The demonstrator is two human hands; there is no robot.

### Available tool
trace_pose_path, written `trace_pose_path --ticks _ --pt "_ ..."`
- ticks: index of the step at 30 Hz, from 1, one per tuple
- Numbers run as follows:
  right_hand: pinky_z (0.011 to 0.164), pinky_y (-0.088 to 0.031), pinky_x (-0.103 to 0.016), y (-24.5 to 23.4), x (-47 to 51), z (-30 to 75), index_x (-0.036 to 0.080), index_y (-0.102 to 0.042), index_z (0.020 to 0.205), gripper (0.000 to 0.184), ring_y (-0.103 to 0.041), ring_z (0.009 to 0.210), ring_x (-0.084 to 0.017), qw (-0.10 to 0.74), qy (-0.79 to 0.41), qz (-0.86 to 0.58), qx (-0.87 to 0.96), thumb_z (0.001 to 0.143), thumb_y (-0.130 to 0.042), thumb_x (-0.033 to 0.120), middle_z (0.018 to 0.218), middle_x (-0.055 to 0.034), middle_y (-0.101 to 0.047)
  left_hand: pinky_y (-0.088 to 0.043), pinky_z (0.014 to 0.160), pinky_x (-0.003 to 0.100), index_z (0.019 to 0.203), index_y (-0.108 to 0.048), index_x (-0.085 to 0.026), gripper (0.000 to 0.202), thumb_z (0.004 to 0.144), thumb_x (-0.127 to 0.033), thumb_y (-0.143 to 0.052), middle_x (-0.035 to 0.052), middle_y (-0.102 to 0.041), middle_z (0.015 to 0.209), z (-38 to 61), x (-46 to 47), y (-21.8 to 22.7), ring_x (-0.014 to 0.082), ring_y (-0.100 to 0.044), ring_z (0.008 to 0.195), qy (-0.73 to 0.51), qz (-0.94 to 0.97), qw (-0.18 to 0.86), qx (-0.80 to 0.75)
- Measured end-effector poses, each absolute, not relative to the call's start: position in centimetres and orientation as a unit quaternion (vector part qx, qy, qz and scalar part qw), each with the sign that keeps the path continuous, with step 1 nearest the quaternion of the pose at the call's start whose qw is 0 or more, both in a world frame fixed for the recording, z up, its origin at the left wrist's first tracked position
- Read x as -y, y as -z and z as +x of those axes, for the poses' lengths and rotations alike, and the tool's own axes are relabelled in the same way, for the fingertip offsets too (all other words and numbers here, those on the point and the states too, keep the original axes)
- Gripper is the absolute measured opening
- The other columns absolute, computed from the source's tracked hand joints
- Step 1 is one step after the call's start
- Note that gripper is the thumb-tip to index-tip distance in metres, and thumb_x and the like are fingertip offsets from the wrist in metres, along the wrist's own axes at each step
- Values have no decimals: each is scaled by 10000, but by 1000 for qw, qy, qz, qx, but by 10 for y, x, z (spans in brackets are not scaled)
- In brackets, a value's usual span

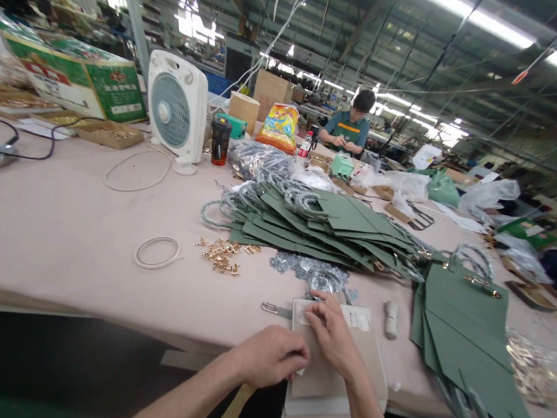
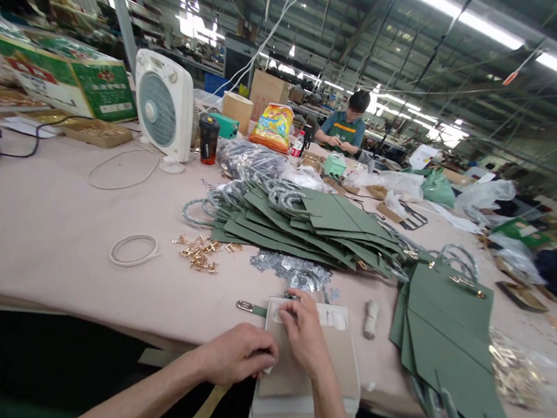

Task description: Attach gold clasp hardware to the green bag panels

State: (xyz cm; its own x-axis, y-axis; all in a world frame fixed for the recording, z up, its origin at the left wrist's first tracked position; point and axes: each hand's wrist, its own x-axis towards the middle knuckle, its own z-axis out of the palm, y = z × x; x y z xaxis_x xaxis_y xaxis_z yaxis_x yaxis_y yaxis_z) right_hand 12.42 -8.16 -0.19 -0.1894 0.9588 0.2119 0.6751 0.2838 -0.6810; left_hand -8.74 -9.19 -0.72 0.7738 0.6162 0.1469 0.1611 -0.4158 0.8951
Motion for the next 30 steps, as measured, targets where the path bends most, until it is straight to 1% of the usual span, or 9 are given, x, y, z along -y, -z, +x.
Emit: trace_pose_path --ticks 5,7,10,11,17,20,25,28,30 --pt "1125 -416 -517 12 80 122 235 -685 903 145 -544 1290 -276 325 -177 -551 748 984 -568 256 1297 -98 -632 -496 698 219 926 -714 -197 132 930 -196 -582 1 -742 738 -87 93 8 146 -681 673 -234 816 468 -244" --pt "1142 -404 -530 14 80 122 245 -698 1030 113 -532 1311 -282 322 -163 -548 754 967 -604 251 1338 -99 -628 -493 705 218 920 -712 -200 128 930 -196 -585 0 -737 747 -87 93 8 146 -678 685 -235 819 461 -246" --pt "1169 -388 -550 16 79 124 266 -591 1379 457 -515 1348 -291 311 -149 -557 756 931 -676 263 1431 -103 -601 -496 727 223 923 -705 -205 123 936 -207 -582 -4 -729 748 -86 92 9 150 -675 700 -234 821 459 -245" --pt "1166 -396 -551 17 77 125 268 -559 1429 520 -525 1340 -294 305 -145 -562 755 926 -692 277 1433 -102 -608 -496 733 225 924 -701 -206 123 938 -207 -579 -5 -726 747 -86 92 9 151 -674 702 -232 822 460 -244" --pt "1066 -483 -504 19 69 122 272 -758 1116 184 -633 1164 -292 306 -114 -564 759 968 -664 327 1180 -76 -741 -489 715 228 920 -687 -210 119 938 -209 -570 -12 -698 729 -86 96 8 150 -656 688 -225 802 487 -263" --pt "1009 -513 -473 22 71 117 270 -774 1049 176 -655 1096 -274 339 -84 -561 751 999 -614 323 1114 -72 -756 -496 680 229 931 -674 -189 134 955 -243 -554 -6 -676 739 -86 100 11 138 -653 660 -252 741 559 -273" --pt "981 -524 -465 27 74 110 255 -771 1063 221 -670 1053 -264 376 -50 -578 722 1021 -560 305 1079 -78 -772 -513 669 252 957 -614 -157 300 954 -454 -654 37 -692 743 -100 107 16 151 -663 677 -348 547 718 -253" --pt "1003 -520 -463 22 76 109 255 -763 1102 218 -677 1071 -262 409 -78 -580 700 1009 -580 330 1103 -81 -771 -522 725 266 950 -622 -169 331 929 -486 -714 43 -703 770 -123 112 12 156 -676 739 -409 474 740 -244" --pt "990 -534 -444 15 82 111 242 -741 1150 243 -681 1090 -260 458 -110 -590 656 1001 -594 365 1151 -89 -759 -539 767 285 919 -643 -181 331 899 -491 -754 54 -720 898 -143 116 5 163 -695 783 -452 446 725 -267"
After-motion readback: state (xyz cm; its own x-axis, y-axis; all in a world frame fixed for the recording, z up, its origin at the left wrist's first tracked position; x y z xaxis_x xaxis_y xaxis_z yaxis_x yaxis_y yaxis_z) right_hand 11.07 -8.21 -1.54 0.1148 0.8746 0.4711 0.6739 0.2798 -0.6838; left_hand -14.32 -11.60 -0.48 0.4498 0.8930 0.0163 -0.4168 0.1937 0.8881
